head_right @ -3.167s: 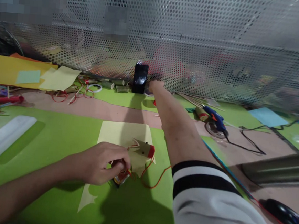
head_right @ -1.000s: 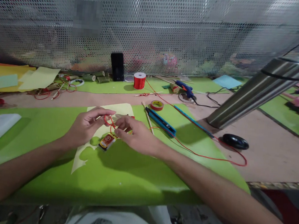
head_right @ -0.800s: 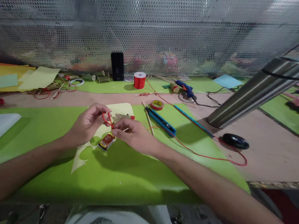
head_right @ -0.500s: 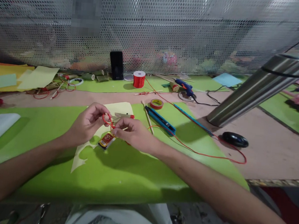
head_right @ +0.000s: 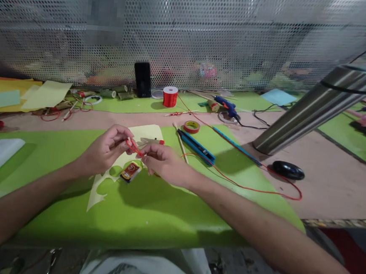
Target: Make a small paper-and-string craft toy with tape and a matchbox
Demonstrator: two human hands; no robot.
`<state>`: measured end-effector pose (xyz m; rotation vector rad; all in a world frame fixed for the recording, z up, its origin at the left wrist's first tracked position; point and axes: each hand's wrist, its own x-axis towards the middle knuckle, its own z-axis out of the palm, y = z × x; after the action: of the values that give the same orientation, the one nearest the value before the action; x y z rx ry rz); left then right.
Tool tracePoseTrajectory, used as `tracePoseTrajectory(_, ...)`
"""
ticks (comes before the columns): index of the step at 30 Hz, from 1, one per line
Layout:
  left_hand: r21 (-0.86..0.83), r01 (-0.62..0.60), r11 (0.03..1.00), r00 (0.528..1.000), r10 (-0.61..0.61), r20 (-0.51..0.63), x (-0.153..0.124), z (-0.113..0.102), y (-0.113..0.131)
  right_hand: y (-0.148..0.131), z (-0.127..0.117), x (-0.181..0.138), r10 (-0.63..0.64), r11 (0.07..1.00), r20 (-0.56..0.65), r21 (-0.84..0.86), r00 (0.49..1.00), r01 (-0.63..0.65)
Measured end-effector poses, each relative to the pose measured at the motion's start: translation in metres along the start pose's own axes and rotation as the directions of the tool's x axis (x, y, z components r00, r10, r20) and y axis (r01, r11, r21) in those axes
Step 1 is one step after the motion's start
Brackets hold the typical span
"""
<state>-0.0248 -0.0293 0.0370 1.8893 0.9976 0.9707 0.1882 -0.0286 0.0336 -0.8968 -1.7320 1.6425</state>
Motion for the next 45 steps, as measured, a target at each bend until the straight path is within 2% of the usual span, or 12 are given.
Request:
tracePoseTrajectory(5, 0.033, 0.048, 0.998, 0.998, -0.050, 0.045, 0.004, -0.012, 0.009, 0.000, -0.002, 0.000, 0.016, 0.993, -0.061, -0.113, 0.998, -0.023)
tracePoseTrajectory(10, -0.070, 0.112, 0.991, 0.985, -0.101, 0.143, 0.010, -0.028, 0.011, 0.000, -0.005, 0.001, -0.031, 0.982, -0.113, -0.188, 0.993, 0.009)
tracePoseTrajectory(15, -0.141, 0.153, 0.978, 0.964, -0.116, 0.240, 0.012, -0.035, 0.014, -0.001, -0.005, -0.001, -0.086, 0.968, -0.105, -0.245, 0.991, 0.058)
tracePoseTrajectory(24, -0.066, 0.086, 0.994, 0.975, -0.071, 0.210, 0.011, -0.040, 0.016, -0.002, -0.004, -0.001, -0.185, 0.925, -0.074, -0.349, 0.980, 0.149)
tracePoseTrajectory(29, 0.001, 0.055, 0.998, 0.981, -0.054, 0.186, 0.012, -0.042, 0.010, -0.001, -0.005, -0.001, -0.190, 0.937, -0.050, -0.307, 0.980, 0.166)
tracePoseTrajectory(34, -0.008, 0.013, 1.000, 0.991, -0.012, 0.136, 0.013, -0.047, 0.011, 0.003, -0.007, 0.001, -0.139, 0.964, -0.034, -0.232, 0.990, 0.128)
tracePoseTrajectory(45, -0.003, 0.013, 1.000, 0.970, -0.012, 0.241, 0.013, -0.048, 0.012, 0.005, -0.010, 0.003, -0.184, 0.959, -0.048, -0.228, 0.982, 0.169)
